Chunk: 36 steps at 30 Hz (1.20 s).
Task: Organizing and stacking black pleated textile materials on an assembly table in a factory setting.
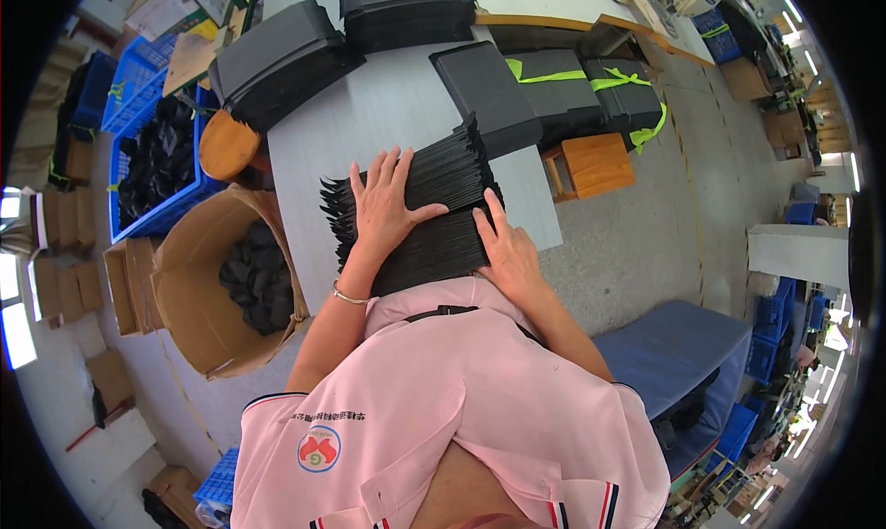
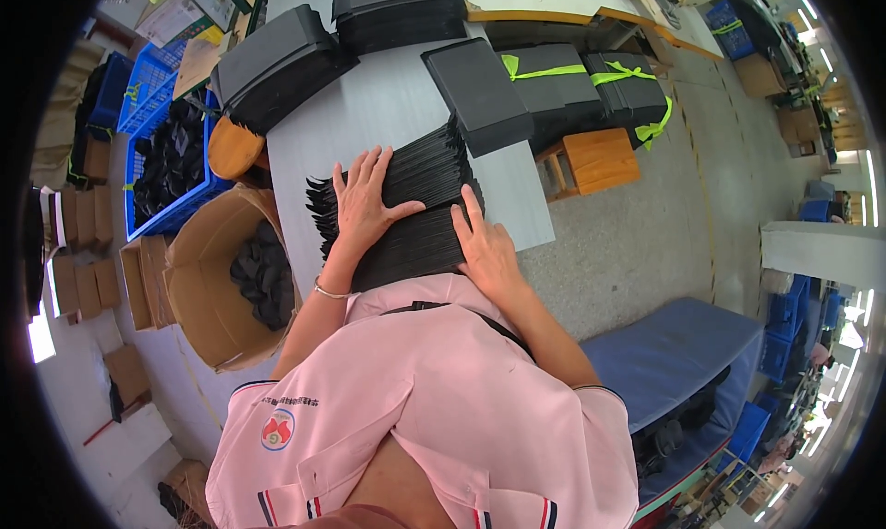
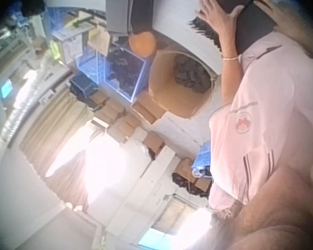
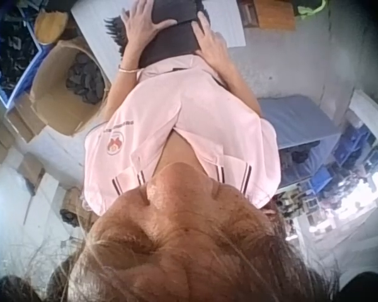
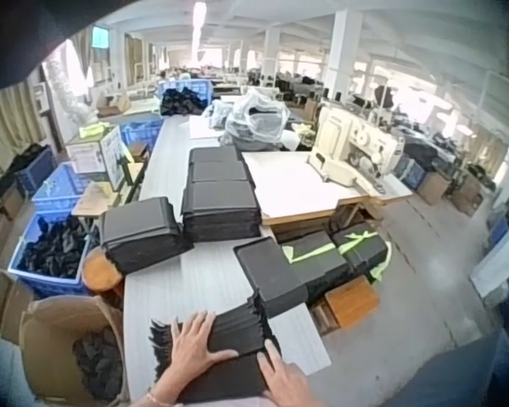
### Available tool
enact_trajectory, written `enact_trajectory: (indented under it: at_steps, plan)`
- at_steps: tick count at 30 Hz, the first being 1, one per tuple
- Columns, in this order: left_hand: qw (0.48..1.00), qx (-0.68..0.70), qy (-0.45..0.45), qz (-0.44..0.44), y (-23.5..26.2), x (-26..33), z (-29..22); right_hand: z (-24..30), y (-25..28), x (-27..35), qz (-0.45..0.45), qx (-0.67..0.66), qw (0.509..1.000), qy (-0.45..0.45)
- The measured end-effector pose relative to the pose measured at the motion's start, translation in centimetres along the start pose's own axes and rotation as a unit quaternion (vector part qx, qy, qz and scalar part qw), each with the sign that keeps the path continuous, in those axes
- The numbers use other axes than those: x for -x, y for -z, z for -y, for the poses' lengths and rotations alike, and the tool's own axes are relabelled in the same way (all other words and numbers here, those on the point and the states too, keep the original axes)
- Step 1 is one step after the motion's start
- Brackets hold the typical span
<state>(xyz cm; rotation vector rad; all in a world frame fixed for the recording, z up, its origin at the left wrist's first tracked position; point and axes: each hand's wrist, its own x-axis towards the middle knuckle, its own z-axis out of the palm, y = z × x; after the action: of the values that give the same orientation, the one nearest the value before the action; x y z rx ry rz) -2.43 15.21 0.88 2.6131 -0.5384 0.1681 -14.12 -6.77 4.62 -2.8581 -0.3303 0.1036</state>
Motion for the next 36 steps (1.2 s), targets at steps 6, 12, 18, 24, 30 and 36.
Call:
enact_trajectory:
  at_steps: [6,12,18,24,30,36]
  plan:
    - [1.0,-0.002,-0.001,-0.004,-0.1,0.1,0.0,-0.3,-0.6,-0.1,0.033,0.019,0.999,0.002]
    - [1.0,-0.004,0.006,0.002,-0.3,0.1,-0.1,-0.1,0.9,0.2,0.048,-0.051,0.997,-0.017]
    - [1.0,-0.009,0.009,-0.002,-0.3,0.1,-0.2,-0.8,1.3,-1.4,0.052,-0.084,0.995,-0.034]
    - [1.0,-0.005,0.013,0.0,-0.1,-0.1,-0.3,-0.2,-0.1,-2.2,-0.027,0.0,0.999,-0.018]
    - [1.0,-0.006,0.014,-0.004,-0.3,-0.1,-0.2,-0.4,-0.6,-1.7,-0.041,-0.006,0.999,-0.001]
    - [1.0,-0.005,0.015,-0.002,0.0,-0.1,-0.2,-0.3,-0.5,-1.8,-0.12,-0.001,0.992,0.038]
